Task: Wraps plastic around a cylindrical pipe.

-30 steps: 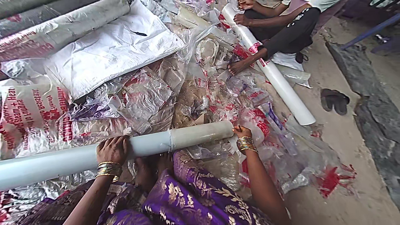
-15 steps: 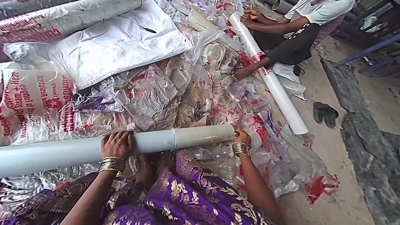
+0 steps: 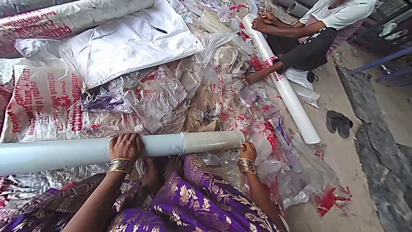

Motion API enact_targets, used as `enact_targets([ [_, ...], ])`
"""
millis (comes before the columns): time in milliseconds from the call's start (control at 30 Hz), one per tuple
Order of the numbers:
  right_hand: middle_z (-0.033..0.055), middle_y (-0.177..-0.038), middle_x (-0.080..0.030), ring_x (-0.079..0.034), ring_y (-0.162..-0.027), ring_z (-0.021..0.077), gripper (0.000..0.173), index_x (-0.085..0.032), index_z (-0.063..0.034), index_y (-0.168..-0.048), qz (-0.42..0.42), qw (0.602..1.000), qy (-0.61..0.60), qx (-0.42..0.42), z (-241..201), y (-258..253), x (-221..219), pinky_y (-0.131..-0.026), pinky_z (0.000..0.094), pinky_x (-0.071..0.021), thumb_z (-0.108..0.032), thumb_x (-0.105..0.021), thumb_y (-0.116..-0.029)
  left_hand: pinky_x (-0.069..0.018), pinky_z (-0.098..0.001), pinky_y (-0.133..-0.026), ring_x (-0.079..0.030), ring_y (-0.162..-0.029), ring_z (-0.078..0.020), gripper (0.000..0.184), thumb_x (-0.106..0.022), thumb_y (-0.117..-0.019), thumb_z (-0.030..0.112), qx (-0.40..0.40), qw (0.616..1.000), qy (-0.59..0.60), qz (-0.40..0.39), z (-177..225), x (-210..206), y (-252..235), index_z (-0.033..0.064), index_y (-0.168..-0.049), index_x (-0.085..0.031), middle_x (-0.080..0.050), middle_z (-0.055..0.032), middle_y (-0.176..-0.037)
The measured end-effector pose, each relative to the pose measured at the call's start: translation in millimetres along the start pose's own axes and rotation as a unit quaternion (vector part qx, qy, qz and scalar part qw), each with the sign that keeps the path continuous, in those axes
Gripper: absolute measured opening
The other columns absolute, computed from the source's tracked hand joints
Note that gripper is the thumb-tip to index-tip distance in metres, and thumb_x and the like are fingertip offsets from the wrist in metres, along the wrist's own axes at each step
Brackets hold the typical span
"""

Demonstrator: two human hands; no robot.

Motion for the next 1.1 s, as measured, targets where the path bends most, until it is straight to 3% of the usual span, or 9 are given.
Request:
enact_targets([
  [100,0.0326,-0.125,-0.064,-0.061,-0.121,0.0441,0.023,-0.067,0.0136,-0.116,0.020,0.998,-0.054,-0.007,3,-4,1,-0.108,0.0512,-0.0453,0.003,-0.062,-0.0964,-0.0368,-0.0660,-0.108,-0.063,-0.120,-0.0481,0.047,-0.034,-0.1050,0.023,0.008,1.000,-0.008,-0.022,0,3,-4,-0.0020,-0.116,-0.072,-0.070,-0.0273,-0.120],
  [167,0.0331,-0.126,-0.064,-0.062,-0.120,0.0433,0.039,-0.060,0.0142,-0.128,0.012,0.995,-0.094,-0.018,4,-9,6,-0.107,0.0507,-0.0458,-0.005,-0.069,-0.0954,-0.0365,-0.0664,-0.108,-0.063,-0.120,-0.0479,0.046,-0.034,-0.1047,0.023,0.013,1.000,-0.013,-0.025,2,4,-4,-0.0010,-0.116,-0.072,-0.070,-0.0272,-0.120],
  [267,0.0295,-0.128,-0.065,-0.061,-0.123,0.0418,0.049,-0.062,0.0091,-0.130,-0.039,0.998,-0.041,-0.022,-1,-18,12,-0.109,0.0530,-0.0442,-0.016,-0.079,-0.0912,-0.0221,-0.0691,-0.117,-0.051,-0.136,-0.0483,0.041,-0.039,-0.1085,0.024,0.041,0.995,0.015,-0.091,18,12,-4,0.0024,-0.132,-0.066,-0.063,-0.0259,-0.136],
  [433,0.0282,-0.132,-0.064,-0.060,-0.127,0.0445,0.048,-0.063,0.0019,-0.132,-0.216,0.955,0.194,-0.059,-31,-38,29,-0.102,0.0614,-0.0465,-0.034,-0.066,-0.1009,-0.0124,-0.0759,-0.117,-0.029,-0.152,-0.0475,0.066,-0.065,-0.0954,0.048,-0.169,0.964,0.064,-0.196,89,-6,13,0.0213,-0.154,-0.049,-0.043,-0.0203,-0.160],
  [533,0.0315,-0.137,-0.060,-0.056,-0.131,0.0472,0.052,-0.063,0.0060,-0.130,-0.314,0.902,0.294,0.005,-35,-60,31,-0.105,0.0633,-0.0441,-0.039,-0.059,-0.1045,-0.0163,-0.0806,-0.112,-0.025,-0.149,-0.0595,0.076,-0.071,-0.0858,0.011,-0.220,0.961,0.041,-0.165,121,-28,28,0.0311,-0.155,-0.047,-0.035,-0.0296,-0.161],
  [633,0.0324,-0.130,-0.063,-0.058,-0.128,0.0466,0.042,-0.067,0.0072,-0.120,-0.370,0.868,0.315,0.097,-33,-82,32,-0.106,0.0628,-0.0425,-0.031,-0.055,-0.1071,-0.0165,-0.0814,-0.111,-0.023,-0.147,-0.0639,0.081,-0.064,-0.0895,0.001,-0.201,0.966,-0.011,-0.164,129,-37,28,0.0393,-0.158,-0.041,-0.030,-0.0298,-0.163],
  [733,0.0327,-0.111,-0.066,-0.062,-0.112,0.0447,0.039,-0.068,0.0123,-0.103,-0.382,0.879,0.248,0.141,-18,-91,29,-0.102,0.0589,-0.0421,-0.025,-0.056,-0.1068,-0.0184,-0.0816,-0.110,-0.025,-0.144,-0.0665,0.078,-0.060,-0.0936,0.004,-0.186,0.966,-0.036,-0.175,133,-38,26,0.0398,-0.159,-0.037,-0.031,-0.0343,-0.161],
  [867,0.0316,-0.099,-0.066,-0.063,-0.100,0.0433,0.037,-0.065,0.0141,-0.096,-0.347,0.904,0.196,0.154,-13,-74,28,-0.096,0.0571,-0.0439,-0.019,-0.052,-0.1074,-0.0180,-0.0829,-0.109,-0.022,-0.144,-0.0689,0.074,-0.052,-0.1010,0.006,-0.170,0.958,-0.052,-0.224,139,-32,17,0.0392,-0.163,-0.027,-0.025,-0.0370,-0.162],
  [1100,0.0309,-0.106,-0.070,-0.066,-0.109,0.0457,0.036,-0.068,0.0090,-0.105,-0.275,0.930,0.214,0.114,-16,-24,24,-0.097,0.0591,-0.0474,-0.022,-0.051,-0.1075,-0.0132,-0.0827,-0.111,-0.012,-0.148,-0.0666,0.080,-0.049,-0.1020,0.005,-0.147,0.941,-0.081,-0.295,147,-25,9,0.0387,-0.166,-0.014,-0.014,-0.0364,-0.165],
])
Point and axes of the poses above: each hand's wrist, its own y-axis away from the middle knuckle, its own x-axis out of the back of the hand, z = x × y, the point moved 1 cm from there along -y, towards the middle knuckle
